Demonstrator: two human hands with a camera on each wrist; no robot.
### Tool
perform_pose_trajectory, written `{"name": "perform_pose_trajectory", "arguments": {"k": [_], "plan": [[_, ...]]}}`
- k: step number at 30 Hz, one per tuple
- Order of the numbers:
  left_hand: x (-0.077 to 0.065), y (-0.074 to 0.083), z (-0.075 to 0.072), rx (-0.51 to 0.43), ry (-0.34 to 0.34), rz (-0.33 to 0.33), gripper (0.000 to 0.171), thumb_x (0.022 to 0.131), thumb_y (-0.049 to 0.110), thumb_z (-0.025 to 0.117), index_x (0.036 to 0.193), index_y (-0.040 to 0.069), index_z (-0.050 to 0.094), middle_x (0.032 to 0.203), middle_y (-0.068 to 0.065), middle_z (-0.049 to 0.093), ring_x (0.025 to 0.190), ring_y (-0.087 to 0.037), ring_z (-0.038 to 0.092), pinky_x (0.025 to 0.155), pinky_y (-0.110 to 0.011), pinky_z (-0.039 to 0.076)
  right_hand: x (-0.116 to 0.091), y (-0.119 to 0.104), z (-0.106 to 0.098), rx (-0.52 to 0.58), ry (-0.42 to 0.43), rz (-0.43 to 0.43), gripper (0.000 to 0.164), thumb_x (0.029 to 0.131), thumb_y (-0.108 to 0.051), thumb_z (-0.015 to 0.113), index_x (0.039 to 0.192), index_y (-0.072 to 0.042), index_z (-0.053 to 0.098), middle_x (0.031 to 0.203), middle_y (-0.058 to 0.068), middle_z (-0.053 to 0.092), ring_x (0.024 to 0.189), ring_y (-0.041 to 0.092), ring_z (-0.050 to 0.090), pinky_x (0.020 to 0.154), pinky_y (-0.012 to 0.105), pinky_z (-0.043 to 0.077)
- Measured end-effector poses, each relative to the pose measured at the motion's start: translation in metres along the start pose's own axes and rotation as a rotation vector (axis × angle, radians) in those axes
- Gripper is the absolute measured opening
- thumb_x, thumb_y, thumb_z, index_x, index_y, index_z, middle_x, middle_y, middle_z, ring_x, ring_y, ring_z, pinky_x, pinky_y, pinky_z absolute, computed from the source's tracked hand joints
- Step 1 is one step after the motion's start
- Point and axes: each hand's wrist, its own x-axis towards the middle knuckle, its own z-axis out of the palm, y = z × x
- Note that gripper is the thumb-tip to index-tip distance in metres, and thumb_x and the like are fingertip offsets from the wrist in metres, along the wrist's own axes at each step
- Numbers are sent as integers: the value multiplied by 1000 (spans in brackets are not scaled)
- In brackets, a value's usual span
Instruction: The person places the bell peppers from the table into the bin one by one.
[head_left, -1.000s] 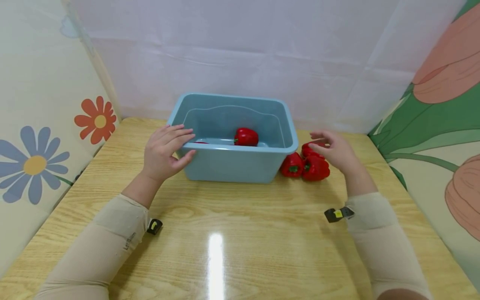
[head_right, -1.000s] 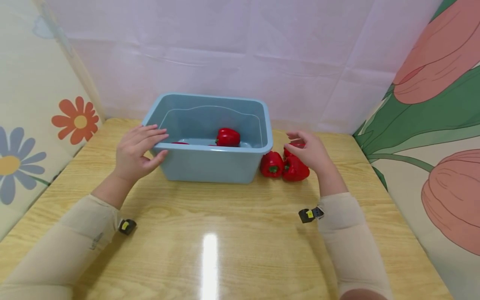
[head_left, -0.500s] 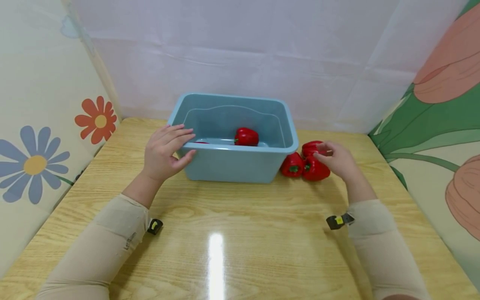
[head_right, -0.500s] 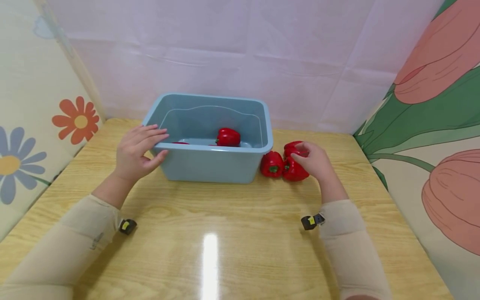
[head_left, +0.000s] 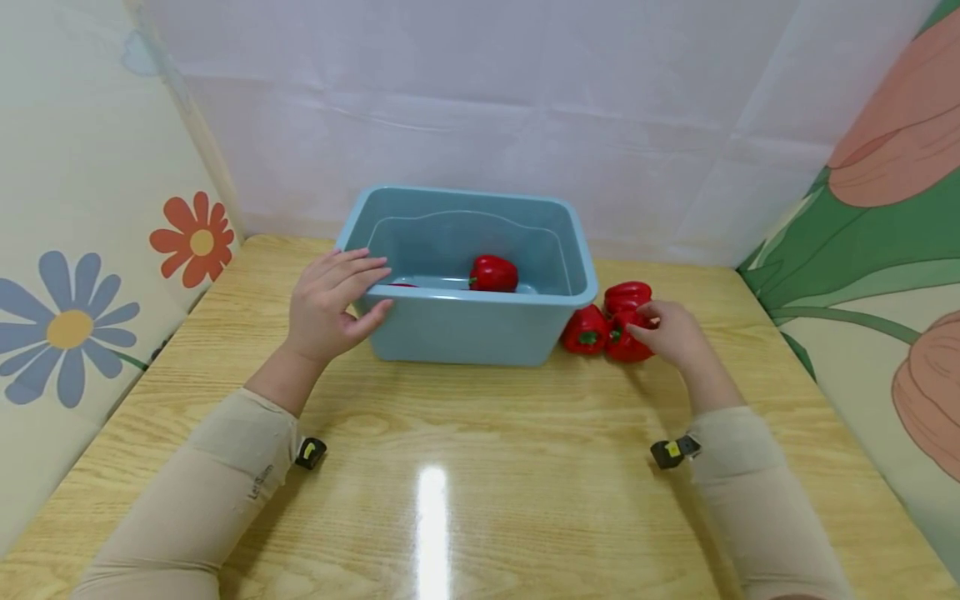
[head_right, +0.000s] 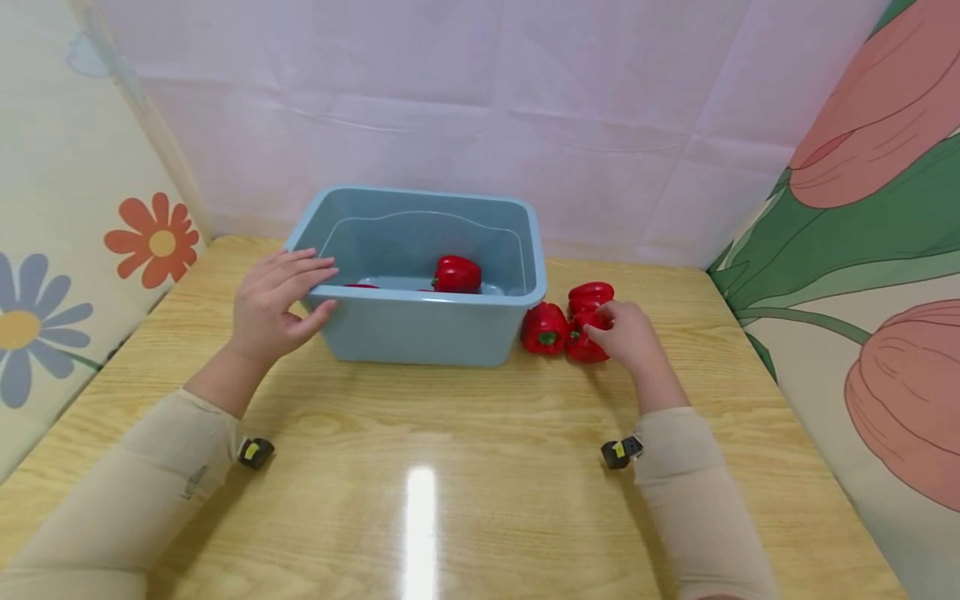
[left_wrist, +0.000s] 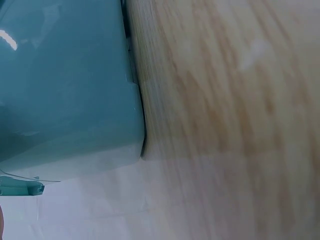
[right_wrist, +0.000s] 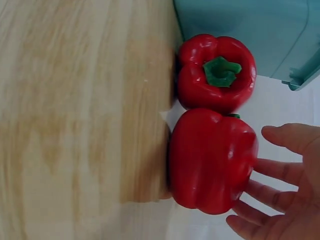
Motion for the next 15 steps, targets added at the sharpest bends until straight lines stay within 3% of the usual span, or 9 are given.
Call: {"name": "perform_pose_trajectory", "arguments": {"k": [8,15], "plan": [[0,0,0,1,0,-2,39,77,35,60,99,5,71,100,-10,69,99,-32,61,88,-50,42,2,1,10,-39,32,35,60,83,-42,61,118,5,52,111,25,51,101,37,46,84,48,41],[1,0,1,6,-3,0,39,76,34,61,98,4,71,99,-10,69,98,-33,61,88,-51,42,2,-1,10,-18,-4,48,57,83,-30,63,125,5,47,117,26,48,105,38,44,88,50,41]]}}
